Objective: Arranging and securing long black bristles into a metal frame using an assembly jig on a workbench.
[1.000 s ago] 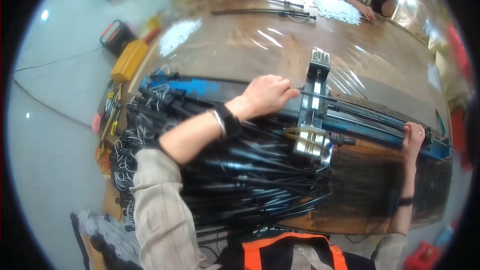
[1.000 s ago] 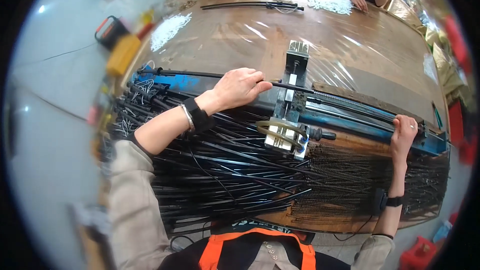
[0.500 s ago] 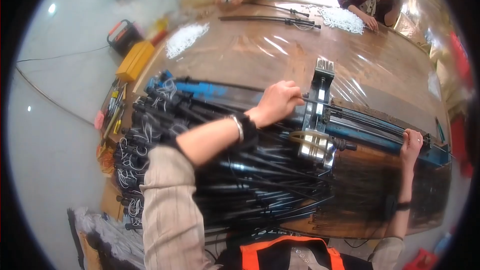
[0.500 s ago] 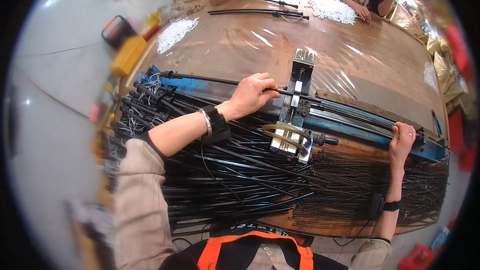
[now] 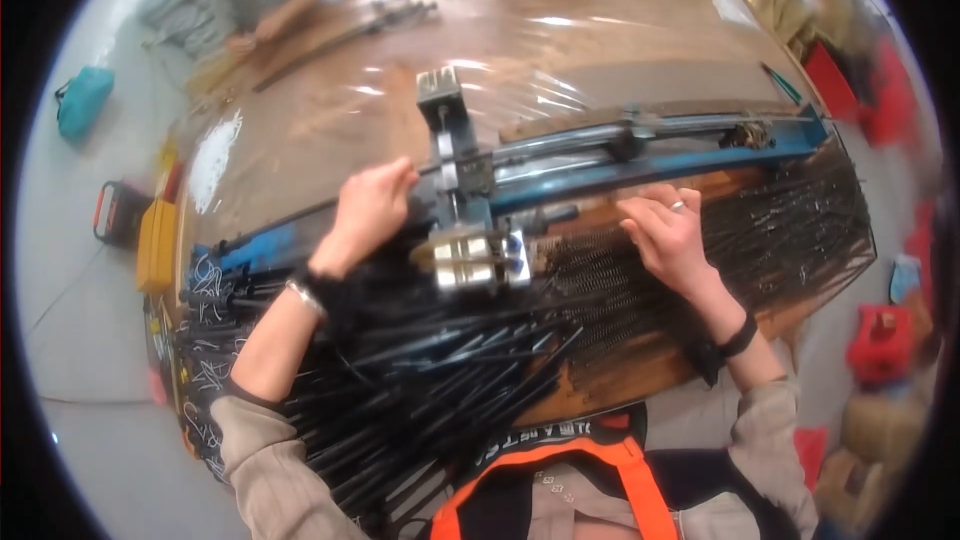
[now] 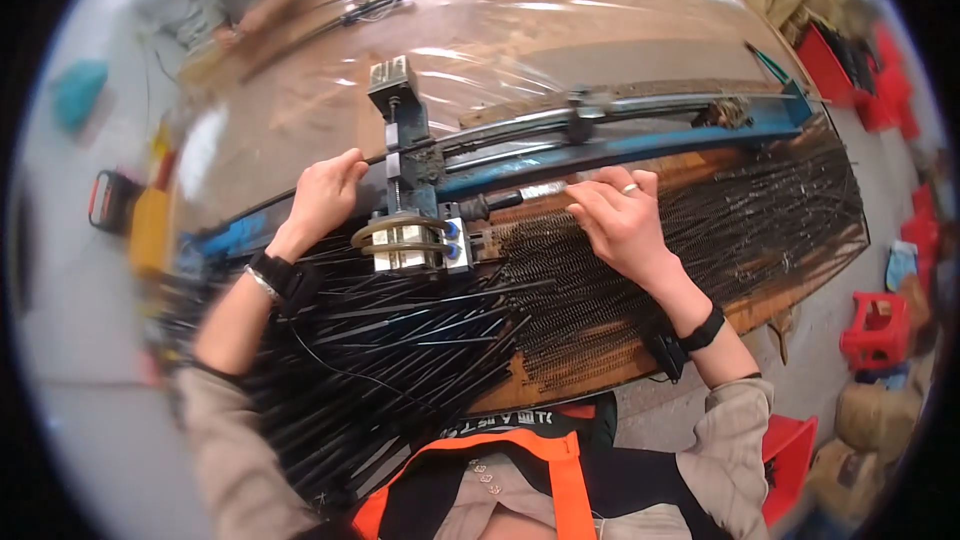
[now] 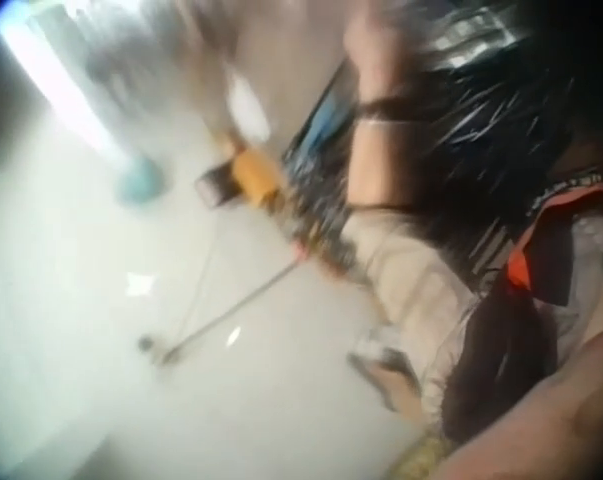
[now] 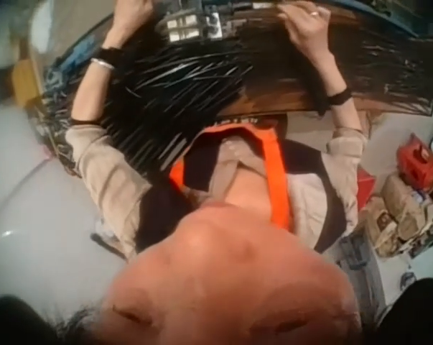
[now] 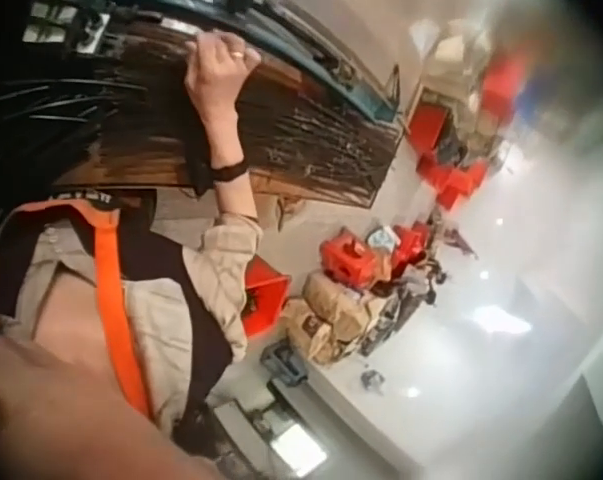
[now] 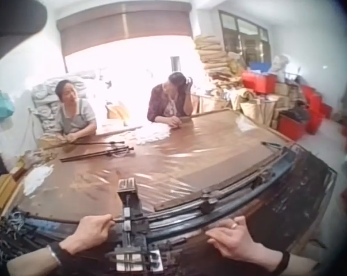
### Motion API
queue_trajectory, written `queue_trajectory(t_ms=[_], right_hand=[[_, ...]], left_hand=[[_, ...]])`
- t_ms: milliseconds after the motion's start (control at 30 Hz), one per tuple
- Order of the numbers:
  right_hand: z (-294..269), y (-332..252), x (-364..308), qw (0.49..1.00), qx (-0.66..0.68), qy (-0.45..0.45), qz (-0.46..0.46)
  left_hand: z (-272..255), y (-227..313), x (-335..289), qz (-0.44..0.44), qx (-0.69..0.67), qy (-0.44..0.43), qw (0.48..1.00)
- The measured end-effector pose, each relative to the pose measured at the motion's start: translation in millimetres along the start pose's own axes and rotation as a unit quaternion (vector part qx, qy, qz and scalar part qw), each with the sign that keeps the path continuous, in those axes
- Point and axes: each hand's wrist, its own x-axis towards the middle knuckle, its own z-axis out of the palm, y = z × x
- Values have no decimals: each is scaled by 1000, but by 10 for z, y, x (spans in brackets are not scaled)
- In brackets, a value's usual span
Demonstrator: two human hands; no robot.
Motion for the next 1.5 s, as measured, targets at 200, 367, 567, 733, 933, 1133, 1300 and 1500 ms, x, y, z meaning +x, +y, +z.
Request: queue_trajectory(t_ms=[200,367,567,733,933,1133,1300,1500], right_hand=[[86,-243,78,999,49,23,3],[389,-315,285,986,164,9,29],[586,-327,215,954,290,-25,76],[194,-75,386,937,201,-265,102],[328,-52,-71,978,150,-141,-39],[301,-55,70,966,141,-178,-127],[318,-133,165,967,96,-196,-134],[376,-391,217,978,142,-133,-81]], left_hand=[[-8,6,-18,-16,26,-10,999],[1,9,-41,-5,5,0,1000],[95,-74,-78,19,42,22,999],[63,-142,-16,96,90,41,991],[-235,-752,-47,198,120,93,968],[-560,-268,-316,93,401,-20,911],[-516,922,-953,105,128,-249,954],[26,1293,-1067,229,136,-130,955]])
